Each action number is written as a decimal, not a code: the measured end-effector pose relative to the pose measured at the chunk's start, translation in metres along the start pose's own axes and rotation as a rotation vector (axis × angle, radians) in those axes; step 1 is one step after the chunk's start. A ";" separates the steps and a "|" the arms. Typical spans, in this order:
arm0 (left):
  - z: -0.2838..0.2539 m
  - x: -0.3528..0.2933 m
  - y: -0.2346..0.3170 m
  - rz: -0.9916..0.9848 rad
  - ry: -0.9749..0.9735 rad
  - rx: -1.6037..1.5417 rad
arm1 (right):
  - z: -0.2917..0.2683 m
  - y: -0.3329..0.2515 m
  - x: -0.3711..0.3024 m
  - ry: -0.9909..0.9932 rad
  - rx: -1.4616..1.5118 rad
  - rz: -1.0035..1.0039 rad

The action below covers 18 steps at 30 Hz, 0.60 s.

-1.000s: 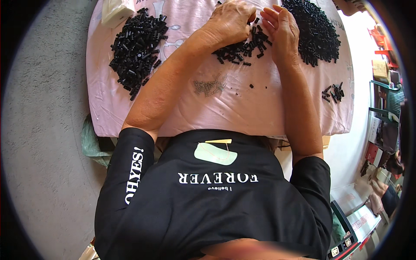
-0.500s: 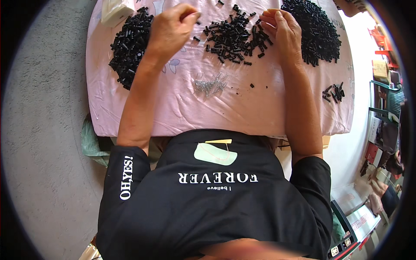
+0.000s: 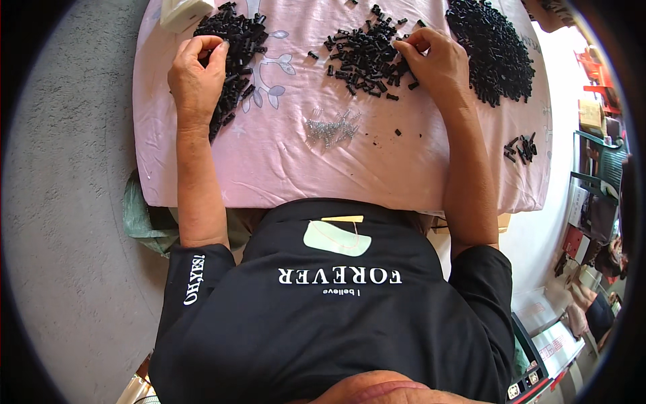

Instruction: Sorting small black plastic components on a table for assembly.

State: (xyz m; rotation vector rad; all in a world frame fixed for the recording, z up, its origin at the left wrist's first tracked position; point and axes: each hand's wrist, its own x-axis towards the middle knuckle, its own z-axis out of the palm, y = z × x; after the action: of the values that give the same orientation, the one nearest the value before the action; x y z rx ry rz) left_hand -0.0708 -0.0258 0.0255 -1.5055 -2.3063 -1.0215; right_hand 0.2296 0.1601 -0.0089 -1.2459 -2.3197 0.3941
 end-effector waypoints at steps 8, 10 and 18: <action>0.023 -0.007 0.054 0.103 -0.169 -0.264 | -0.001 -0.002 -0.003 -0.029 -0.009 -0.023; 0.031 -0.010 0.053 0.208 -0.238 -0.249 | 0.000 -0.004 -0.004 -0.028 0.023 -0.022; 0.056 -0.017 0.059 0.224 -0.354 -0.198 | 0.002 -0.005 -0.005 -0.008 0.095 -0.092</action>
State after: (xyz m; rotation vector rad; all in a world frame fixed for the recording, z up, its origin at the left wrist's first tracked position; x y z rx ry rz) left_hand -0.0013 0.0126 0.0010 -2.1208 -2.2306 -1.0146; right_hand 0.2269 0.1528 -0.0098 -1.0899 -2.3262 0.4723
